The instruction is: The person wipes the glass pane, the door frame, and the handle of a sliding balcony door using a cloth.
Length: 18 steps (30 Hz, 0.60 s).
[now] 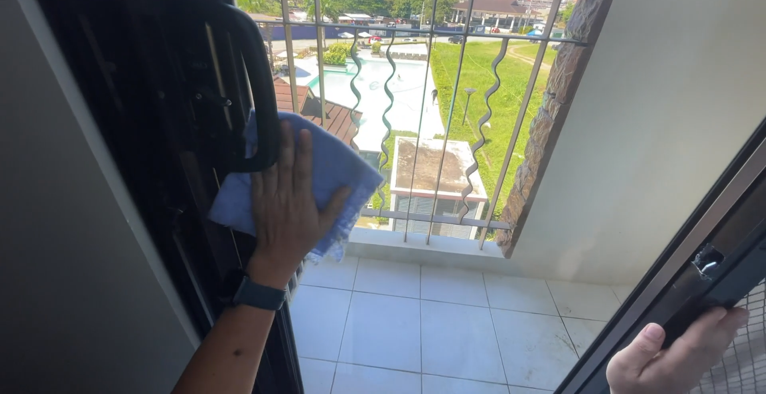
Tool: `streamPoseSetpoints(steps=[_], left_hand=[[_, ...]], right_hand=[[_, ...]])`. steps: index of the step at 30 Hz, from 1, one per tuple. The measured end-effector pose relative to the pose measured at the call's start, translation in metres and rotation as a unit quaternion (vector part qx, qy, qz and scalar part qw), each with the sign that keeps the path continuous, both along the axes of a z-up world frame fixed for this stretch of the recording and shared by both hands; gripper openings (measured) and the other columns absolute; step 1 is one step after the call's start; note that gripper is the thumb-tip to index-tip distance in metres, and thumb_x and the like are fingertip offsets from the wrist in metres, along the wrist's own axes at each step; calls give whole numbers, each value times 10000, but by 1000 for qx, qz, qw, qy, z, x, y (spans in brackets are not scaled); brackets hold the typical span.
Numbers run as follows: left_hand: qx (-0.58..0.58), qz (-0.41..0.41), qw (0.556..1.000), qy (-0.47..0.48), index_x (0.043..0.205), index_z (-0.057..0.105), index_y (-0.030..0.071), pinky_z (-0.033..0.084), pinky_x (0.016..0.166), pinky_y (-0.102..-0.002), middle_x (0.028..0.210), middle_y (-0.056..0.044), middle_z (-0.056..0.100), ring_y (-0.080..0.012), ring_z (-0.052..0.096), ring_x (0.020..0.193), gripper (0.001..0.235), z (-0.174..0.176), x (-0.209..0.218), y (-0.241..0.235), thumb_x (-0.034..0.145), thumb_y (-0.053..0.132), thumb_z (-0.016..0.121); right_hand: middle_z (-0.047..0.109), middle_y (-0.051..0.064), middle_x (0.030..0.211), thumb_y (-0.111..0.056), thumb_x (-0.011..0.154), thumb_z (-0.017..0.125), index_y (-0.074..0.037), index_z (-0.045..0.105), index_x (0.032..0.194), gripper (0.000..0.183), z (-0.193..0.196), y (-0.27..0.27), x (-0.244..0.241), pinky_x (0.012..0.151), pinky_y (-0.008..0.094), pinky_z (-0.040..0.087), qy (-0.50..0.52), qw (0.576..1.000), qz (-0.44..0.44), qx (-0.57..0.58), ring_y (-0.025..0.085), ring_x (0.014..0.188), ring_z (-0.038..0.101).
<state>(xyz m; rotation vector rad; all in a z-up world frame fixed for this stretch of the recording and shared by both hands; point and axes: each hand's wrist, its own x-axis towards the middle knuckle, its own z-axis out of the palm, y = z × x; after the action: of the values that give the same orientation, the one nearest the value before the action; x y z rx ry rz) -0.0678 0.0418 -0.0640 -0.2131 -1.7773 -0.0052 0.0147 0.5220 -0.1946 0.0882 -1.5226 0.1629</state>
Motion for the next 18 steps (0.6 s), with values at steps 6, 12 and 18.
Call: streamPoseSetpoints(steps=[6, 12, 18], left_hand=[[-12, 16, 999, -25, 1653, 324, -16, 257, 1280, -605, 1690, -236, 407, -418, 359, 1574, 936, -23, -5, -19, 1063, 702, 437], [37, 27, 998, -34, 1663, 255, -29, 213, 1296, -624, 1708, -261, 343, -437, 352, 1581, 928, -7, -11, 10, 1089, 683, 408], [34, 53, 997, -51, 1683, 150, 38, 143, 1374, -575, 1764, -208, 161, -417, 169, 1657, 956, 83, -13, 98, 1105, 782, 310]], right_hand=[[152, 298, 1755, -146, 1183, 383, 140, 221, 1684, 599, 5, 9, 6, 1371, 640, 181, -46, 999, -1, -20, 498, 1649, 179], [126, 280, 1761, -141, 1189, 378, 109, 195, 1691, 590, 6, 10, 0, 1386, 634, 185, -42, 999, 12, -25, 491, 1658, 160], [138, 291, 1758, -130, 1179, 379, 112, 203, 1688, 590, 9, 7, -2, 1383, 631, 184, -30, 999, 21, -21, 494, 1655, 163]])
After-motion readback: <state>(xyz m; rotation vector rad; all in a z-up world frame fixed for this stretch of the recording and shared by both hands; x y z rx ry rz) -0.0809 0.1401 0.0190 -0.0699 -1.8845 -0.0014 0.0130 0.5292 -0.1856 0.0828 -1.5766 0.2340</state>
